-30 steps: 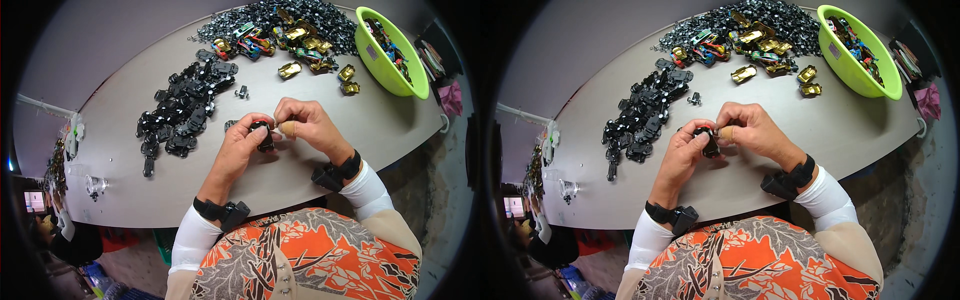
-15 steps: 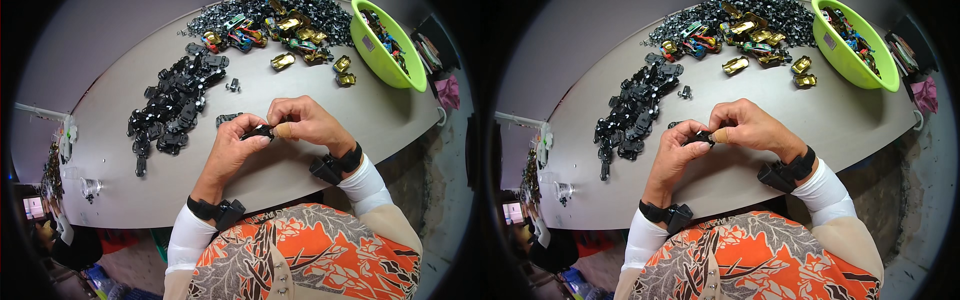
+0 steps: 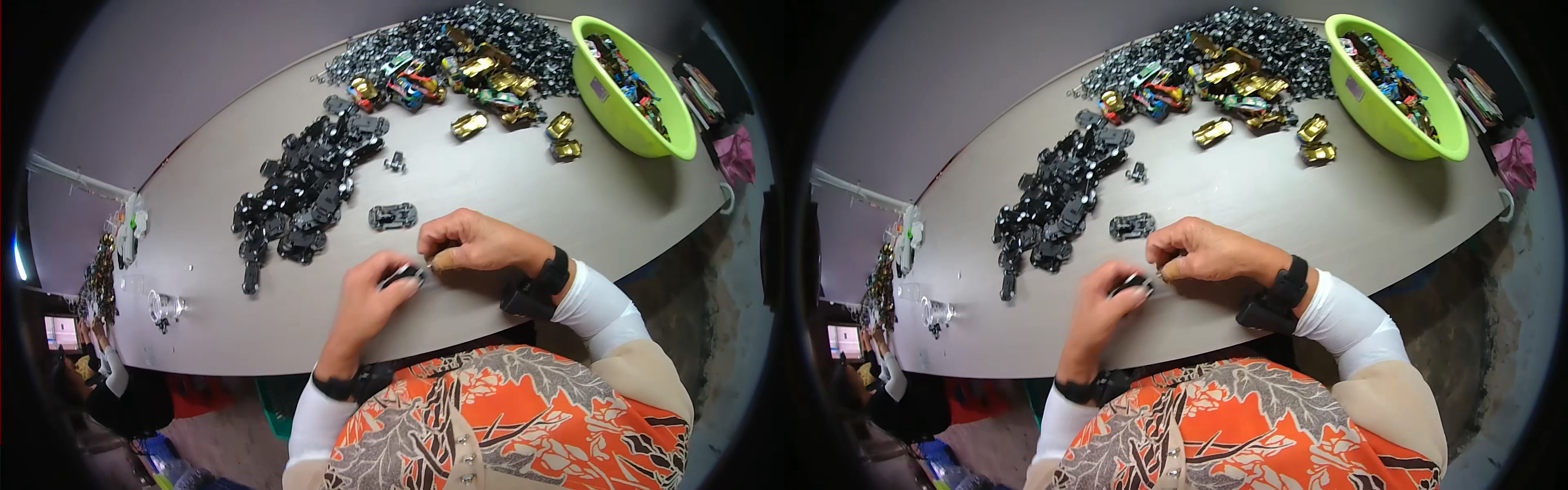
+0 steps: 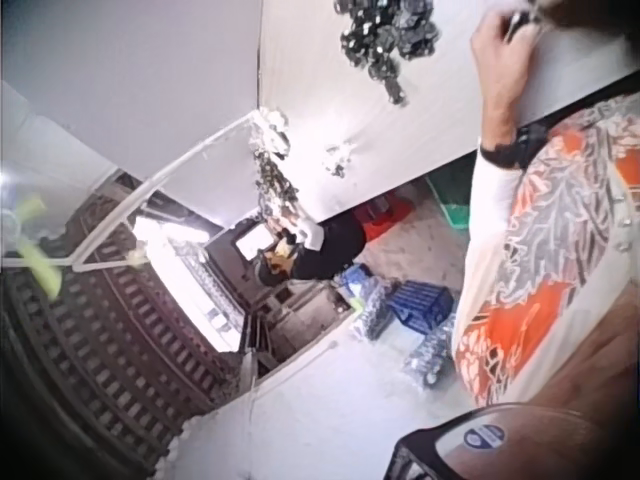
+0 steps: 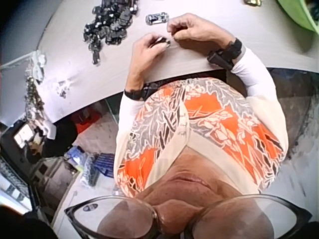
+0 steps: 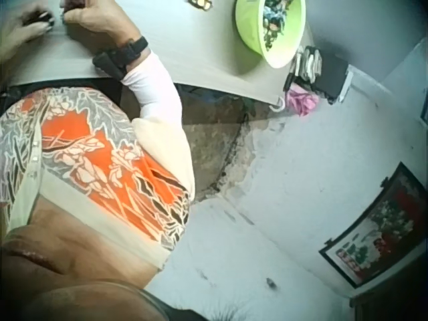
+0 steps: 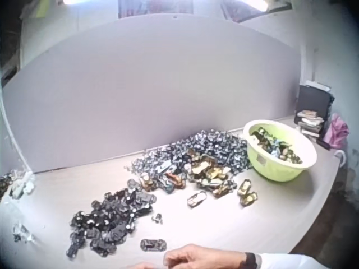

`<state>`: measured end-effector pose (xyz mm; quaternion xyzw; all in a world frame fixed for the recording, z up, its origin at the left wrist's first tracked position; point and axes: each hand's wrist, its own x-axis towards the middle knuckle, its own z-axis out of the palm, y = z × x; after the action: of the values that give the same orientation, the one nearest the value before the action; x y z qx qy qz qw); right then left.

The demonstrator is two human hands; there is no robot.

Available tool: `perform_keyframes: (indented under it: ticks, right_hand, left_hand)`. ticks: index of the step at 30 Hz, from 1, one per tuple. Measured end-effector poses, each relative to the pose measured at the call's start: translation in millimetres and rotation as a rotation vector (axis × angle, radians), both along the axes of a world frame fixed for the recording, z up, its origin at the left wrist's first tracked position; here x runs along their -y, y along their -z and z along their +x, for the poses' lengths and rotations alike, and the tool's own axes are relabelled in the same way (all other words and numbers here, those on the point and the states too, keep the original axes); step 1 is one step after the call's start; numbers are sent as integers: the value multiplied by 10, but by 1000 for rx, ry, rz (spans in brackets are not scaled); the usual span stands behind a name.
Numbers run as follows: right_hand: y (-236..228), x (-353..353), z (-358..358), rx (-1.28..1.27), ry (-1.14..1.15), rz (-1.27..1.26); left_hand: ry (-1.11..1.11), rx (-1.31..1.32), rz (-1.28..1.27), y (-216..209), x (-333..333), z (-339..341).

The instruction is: The person assembles small toy cars by hand at a table. They pick up black chassis and colorful car bodies, then press the two parts together to form complete toy cars. The person handles the items one at a time, repeatedly picking up components from piles and assembling them.

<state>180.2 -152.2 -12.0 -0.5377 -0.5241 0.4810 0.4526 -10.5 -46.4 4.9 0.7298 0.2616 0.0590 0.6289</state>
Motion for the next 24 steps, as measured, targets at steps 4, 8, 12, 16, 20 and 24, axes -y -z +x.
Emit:
perform_keyframes:
  ticks: [4, 8, 12, 16, 20, 24]
  right_hand:
    - [81, -67, 260, 170, 357, 205]
    - [35, -111, 835, 619, 729, 322]
    - [51, -287, 954, 870, 709, 517]
    - [112, -453, 851, 1130, 525, 431]
    - [169, -386, 829, 1153, 544, 354]
    - [30, -272, 648, 496, 490, 300]
  left_hand:
    - [-118, 50, -95, -218, -3, -950]
    - [-286, -270, -6, -206, 66, -1980]
    - [-339, -694, 309, 16, 138, -2528]
    - [-297, -461, 327, -352, 130, -2129]
    - [-125, -86, 504, -525, -54, -1114]
    - [4, 190, 900, -268, -290, -51]
